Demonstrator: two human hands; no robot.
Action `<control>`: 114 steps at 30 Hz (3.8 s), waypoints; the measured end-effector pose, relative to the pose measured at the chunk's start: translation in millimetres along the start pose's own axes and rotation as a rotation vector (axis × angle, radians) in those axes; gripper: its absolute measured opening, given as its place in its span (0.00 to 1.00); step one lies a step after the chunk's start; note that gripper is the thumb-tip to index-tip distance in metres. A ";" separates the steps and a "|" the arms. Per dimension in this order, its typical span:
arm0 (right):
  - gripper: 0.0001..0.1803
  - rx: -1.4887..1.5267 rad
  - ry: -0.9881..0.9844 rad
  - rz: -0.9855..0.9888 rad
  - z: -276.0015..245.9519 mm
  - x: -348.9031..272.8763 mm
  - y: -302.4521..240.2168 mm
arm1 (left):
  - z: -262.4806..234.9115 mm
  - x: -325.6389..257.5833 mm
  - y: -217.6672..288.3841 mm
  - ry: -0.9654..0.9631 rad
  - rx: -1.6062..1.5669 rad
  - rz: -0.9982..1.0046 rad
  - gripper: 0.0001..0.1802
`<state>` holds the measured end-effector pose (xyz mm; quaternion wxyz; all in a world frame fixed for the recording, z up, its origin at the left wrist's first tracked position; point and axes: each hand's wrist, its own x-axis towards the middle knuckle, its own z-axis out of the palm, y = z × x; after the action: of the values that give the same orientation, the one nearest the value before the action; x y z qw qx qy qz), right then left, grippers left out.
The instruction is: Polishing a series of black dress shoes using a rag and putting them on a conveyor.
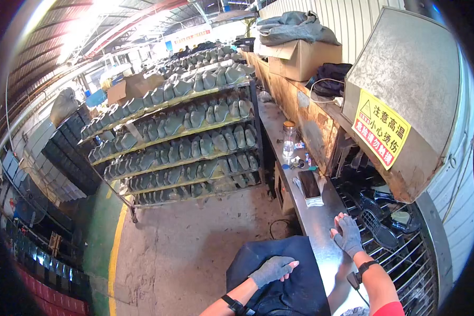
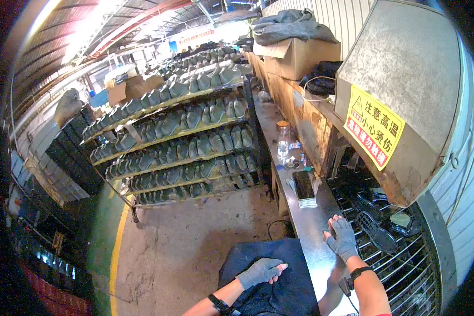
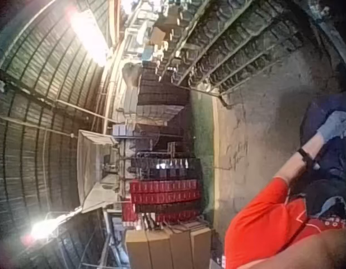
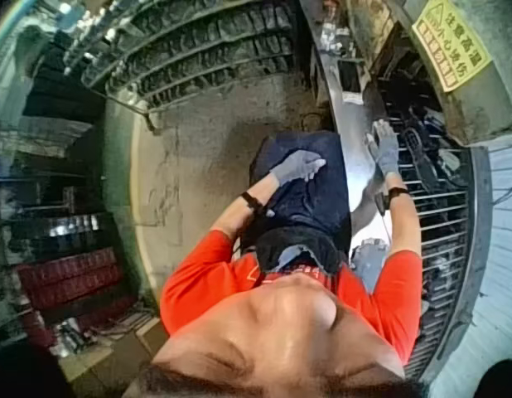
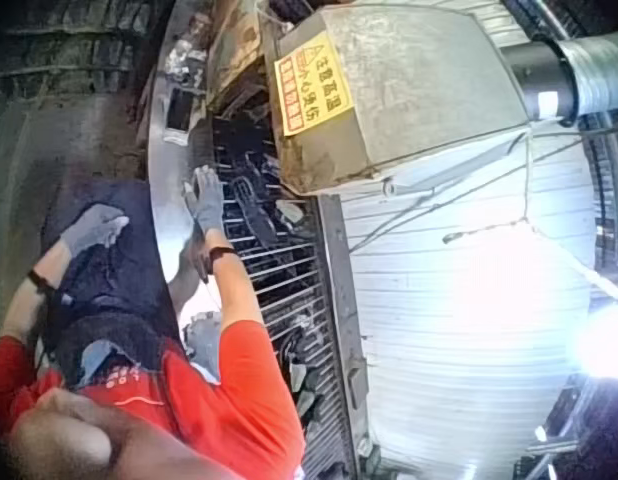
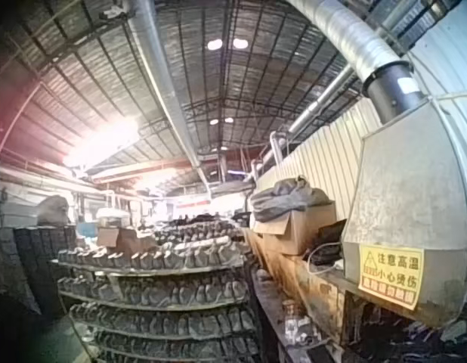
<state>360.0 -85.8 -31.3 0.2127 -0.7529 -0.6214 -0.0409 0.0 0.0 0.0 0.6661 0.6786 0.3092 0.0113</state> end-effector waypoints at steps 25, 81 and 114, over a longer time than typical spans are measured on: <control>0.33 0.001 0.060 -0.030 5.6 3.6 3.7 | 1.0 2.2 3.5 0.015 0.043 -0.014 0.27; 0.34 0.031 0.055 -0.016 8.3 3.8 8.4 | -1.7 4.5 6.7 -0.002 0.029 -0.006 0.27; 0.34 0.030 0.047 -0.014 4.5 4.4 5.2 | -1.4 3.7 8.4 0.000 0.005 -0.023 0.26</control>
<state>365.0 -80.8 -35.3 0.2380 -0.7442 -0.6220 -0.0507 5.8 3.5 6.4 0.6645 0.6767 0.3170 0.0027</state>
